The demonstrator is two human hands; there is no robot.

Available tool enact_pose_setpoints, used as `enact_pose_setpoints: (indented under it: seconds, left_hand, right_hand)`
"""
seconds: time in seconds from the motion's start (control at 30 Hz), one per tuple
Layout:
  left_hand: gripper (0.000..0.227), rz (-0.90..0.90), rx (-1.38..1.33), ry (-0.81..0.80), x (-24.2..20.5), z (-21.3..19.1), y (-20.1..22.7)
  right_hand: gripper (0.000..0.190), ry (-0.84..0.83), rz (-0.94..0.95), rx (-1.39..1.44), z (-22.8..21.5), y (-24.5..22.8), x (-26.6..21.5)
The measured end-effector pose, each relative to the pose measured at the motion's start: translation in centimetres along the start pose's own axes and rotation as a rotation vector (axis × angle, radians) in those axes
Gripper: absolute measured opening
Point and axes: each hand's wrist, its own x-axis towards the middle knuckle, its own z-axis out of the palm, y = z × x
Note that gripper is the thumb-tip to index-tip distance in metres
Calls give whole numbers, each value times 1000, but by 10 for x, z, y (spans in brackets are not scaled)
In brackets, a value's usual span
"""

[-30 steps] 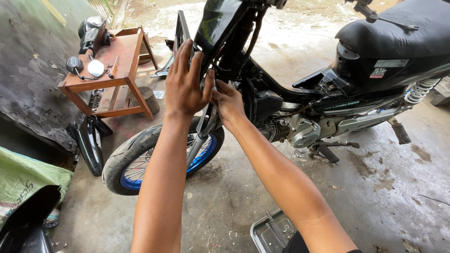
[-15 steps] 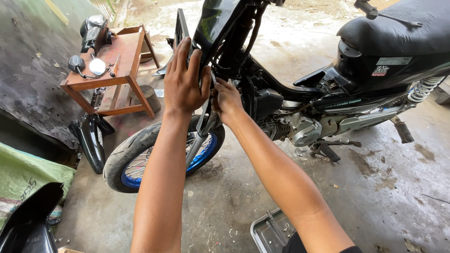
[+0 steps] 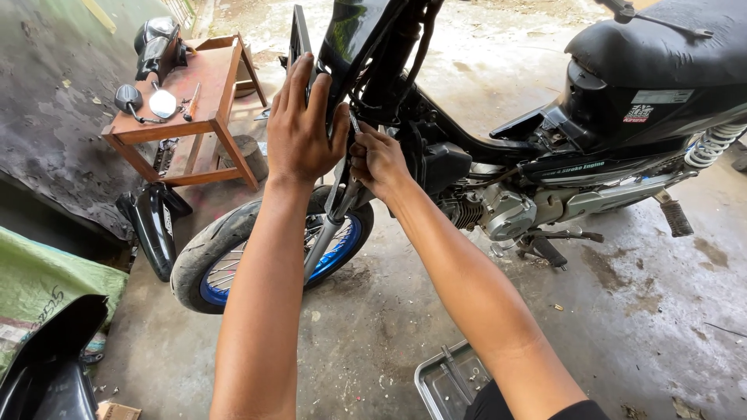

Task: Repairing the front assembly of a motorcycle using a wrench and manual adjustment

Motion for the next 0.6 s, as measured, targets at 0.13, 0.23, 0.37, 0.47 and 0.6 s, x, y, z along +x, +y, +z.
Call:
enact_pose_setpoints:
  seconds: [0.13, 0.23, 0.37, 0.47, 0.6]
  left_hand:
    - [34, 7, 8, 17, 1, 1, 0]
    - [34, -9, 36, 10, -1, 6, -2]
    - [39, -9, 95, 16, -4, 11, -3]
    - [40, -8, 114, 26, -3, 13, -3]
    - [41, -12, 116, 41, -2, 16, -1]
  right_hand:
    - [46, -17, 5, 49, -2, 0, 0]
    - [48, -7, 19, 51, 2, -1, 2]
    - [18, 126, 35, 156, 3, 7, 25]
    - [21, 207, 22, 171, 10, 8, 40]
    - [27, 357, 104, -117, 28, -2, 34]
